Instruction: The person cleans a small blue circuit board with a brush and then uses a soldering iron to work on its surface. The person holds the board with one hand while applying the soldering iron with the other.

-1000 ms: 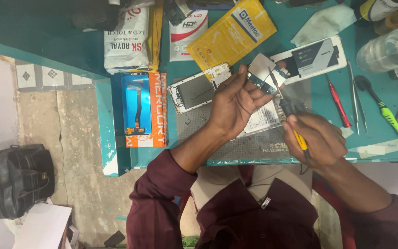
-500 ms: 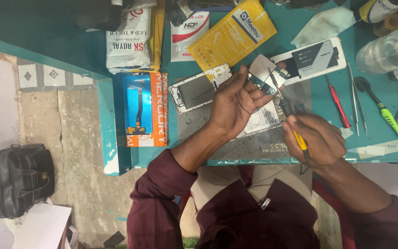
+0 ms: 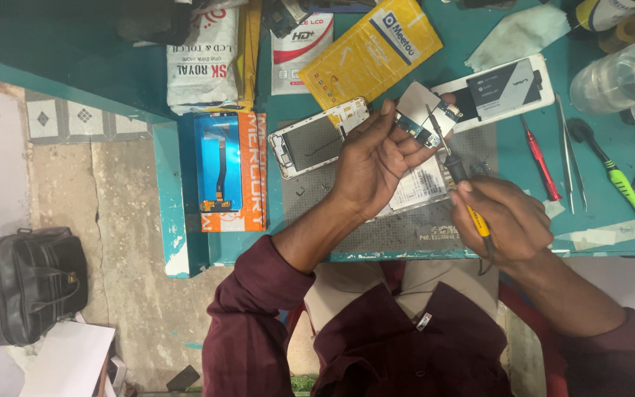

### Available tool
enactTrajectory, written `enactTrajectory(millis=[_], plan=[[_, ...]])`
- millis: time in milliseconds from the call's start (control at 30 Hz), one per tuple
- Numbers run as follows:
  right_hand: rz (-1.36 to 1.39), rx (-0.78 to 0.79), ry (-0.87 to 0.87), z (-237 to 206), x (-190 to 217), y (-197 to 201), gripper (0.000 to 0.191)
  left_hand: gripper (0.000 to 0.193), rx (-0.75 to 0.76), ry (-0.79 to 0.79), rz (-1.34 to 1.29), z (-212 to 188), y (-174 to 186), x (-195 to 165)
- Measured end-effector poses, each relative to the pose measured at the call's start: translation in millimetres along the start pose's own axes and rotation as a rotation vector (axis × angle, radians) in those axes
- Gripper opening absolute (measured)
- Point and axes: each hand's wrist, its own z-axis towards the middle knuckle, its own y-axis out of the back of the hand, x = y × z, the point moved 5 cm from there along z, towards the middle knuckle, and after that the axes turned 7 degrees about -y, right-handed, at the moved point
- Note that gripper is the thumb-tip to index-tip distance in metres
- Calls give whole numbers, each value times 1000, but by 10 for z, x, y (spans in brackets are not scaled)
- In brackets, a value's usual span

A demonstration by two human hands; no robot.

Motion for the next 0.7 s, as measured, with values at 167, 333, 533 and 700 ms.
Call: enactTrajectory(millis=[167,333,533,700], plan=[[-5,-17,16,1,13,4,26,48,12,-1,-14,5,-2,-9],[0,14,13,4,18,-10,26,52,34,-29,12,18,-2,-23],[10,44,44,14,24,-46,22,52,-63,13,172,48,85,-65],[15,61,64,16,35,-79,19,40,-96,4,226,81,201,-66]])
